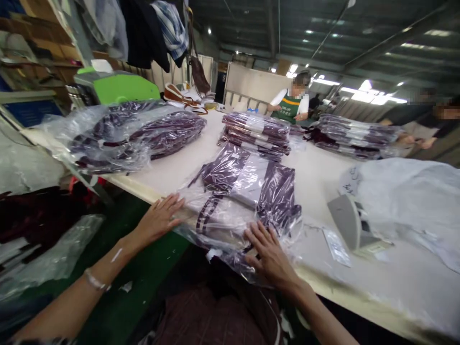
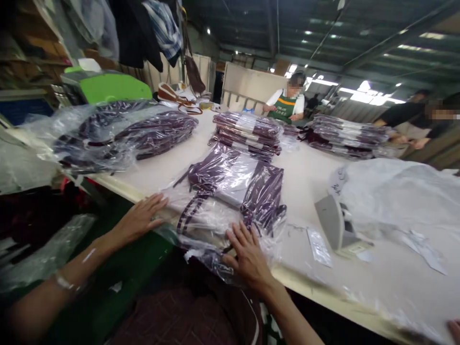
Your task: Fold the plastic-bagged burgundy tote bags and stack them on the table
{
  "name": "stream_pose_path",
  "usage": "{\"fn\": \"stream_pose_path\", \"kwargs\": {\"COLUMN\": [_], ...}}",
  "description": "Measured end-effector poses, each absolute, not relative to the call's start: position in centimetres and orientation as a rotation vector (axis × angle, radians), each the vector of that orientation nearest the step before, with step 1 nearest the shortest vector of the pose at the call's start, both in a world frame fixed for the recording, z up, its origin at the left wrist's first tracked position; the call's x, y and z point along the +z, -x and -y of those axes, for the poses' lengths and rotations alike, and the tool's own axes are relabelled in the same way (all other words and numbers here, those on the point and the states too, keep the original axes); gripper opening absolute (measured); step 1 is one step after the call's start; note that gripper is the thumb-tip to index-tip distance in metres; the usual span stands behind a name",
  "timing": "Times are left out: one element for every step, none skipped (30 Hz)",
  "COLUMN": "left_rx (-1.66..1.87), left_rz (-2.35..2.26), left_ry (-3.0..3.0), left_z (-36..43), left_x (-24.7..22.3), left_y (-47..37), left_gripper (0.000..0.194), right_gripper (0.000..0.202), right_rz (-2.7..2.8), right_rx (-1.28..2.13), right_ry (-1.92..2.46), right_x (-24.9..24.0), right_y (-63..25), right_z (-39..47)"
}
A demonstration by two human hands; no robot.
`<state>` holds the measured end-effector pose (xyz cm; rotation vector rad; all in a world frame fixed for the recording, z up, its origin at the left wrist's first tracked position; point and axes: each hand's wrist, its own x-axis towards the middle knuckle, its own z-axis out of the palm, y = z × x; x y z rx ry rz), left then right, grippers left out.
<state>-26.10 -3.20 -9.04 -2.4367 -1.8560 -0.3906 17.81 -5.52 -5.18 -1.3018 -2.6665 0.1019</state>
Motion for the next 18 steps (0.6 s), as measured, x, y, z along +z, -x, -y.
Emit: {"fn": "stream_pose_path", "kwargs": {"left_rx": [-0.431, -0.466, -0.544, -0.663, -0.83, -1.046, -1.303, -1.588, -1.879, -2.148, -2.369, -2.518, -2.602, -2.632, -2.628, -2.604, -2.573, -2.538], "left_rz": [1.876, 1.941, 2.035, 2.153, 2.305, 2.467, 2.624, 2.759, 2.855, 2.906, 2.929, 2.95, 2.985, 3.032, 3.08, 3.113, 3.117, 3.086], "left_ry": [2.411, 2.389, 2.367, 2.343, 2.282, 2.2, 2.087, 1.93, 1.747, 1.575, 1.425, 1.305, 1.22, 1.168, 1.133, 1.108, 1.096, 1.116], "left_z": [4.7, 5.9, 7.0, 7.7, 8.2, 8.3, 8.2, 7.8, 7.2, 6.5, 5.6, 4.8, 4.1, 3.4, 2.9, 2.6, 2.4, 2.3], "left_x": [-9.8, -10.6, -11.3, -11.9, -12.3, -12.5, -12.5, -12.3, -11.9, -11.4, -10.8, -10.1, -9.4, -8.7, -8.0, -7.4, -6.7, -6.2], "left_y": [27.3, 28.3, 28.9, 29.2, 29.3, 29.0, 28.6, 28.0, 27.3, 26.6, 26.0, 25.4, 25.0, 24.7, 24.6, 24.7, 24.8, 25.1], "left_gripper": [0.065, 0.064, 0.066, 0.072, 0.079, 0.085, 0.089, 0.089, 0.086, 0.08, 0.072, 0.062, 0.051, 0.042, 0.036, 0.033, 0.034, 0.036], "right_gripper": [0.07, 0.073, 0.072, 0.069, 0.064, 0.058, 0.051, 0.045, 0.04, 0.039, 0.044, 0.052, 0.059, 0.065, 0.066, 0.063, 0.057, 0.05], "right_rz": [2.669, 2.662, 2.65, 2.623, 2.564, 2.462, 2.319, 2.139, 1.936, 1.733, 1.558, 1.419, 1.32, 1.255, 1.219, 1.199, 1.186, 1.171], "right_rx": [0.107, 0.11, 0.115, 0.116, 0.109, 0.095, 0.081, 0.069, 0.073, 0.103, 0.164, 0.253, 0.368, 0.507, 0.665, 0.812, 0.929, 1.0], "right_ry": [1.234, 1.173, 1.111, 1.057, 1.028, 1.042, 1.108, 1.218, 1.354, 1.496, 1.624, 1.729, 1.802, 1.847, 1.862, 1.85, 1.819, 1.775], "right_x": [-5.6, -6.0, -6.3, -6.7, -6.9, -7.1, -7.1, -7.0, -6.8, -6.4, -6.0, -5.4, -4.9, -4.3, -3.7, -3.0, -2.4, -1.8], "right_y": [-18.5, -19.1, -19.8, -20.4, -21.0, -21.6, -22.2, -22.9, -23.5, -24.1, -24.7, -25.2, -25.6, -25.9, -26.1, -26.1, -26.1, -26.0], "right_z": [7.6, 9.6, 11.4, 12.9, 14.0, 14.7, 15.0, 14.8, 14.2, 13.2, 11.9, 10.5, 8.9, 7.4, 6.0, 4.8, 3.9, 3.2]}}
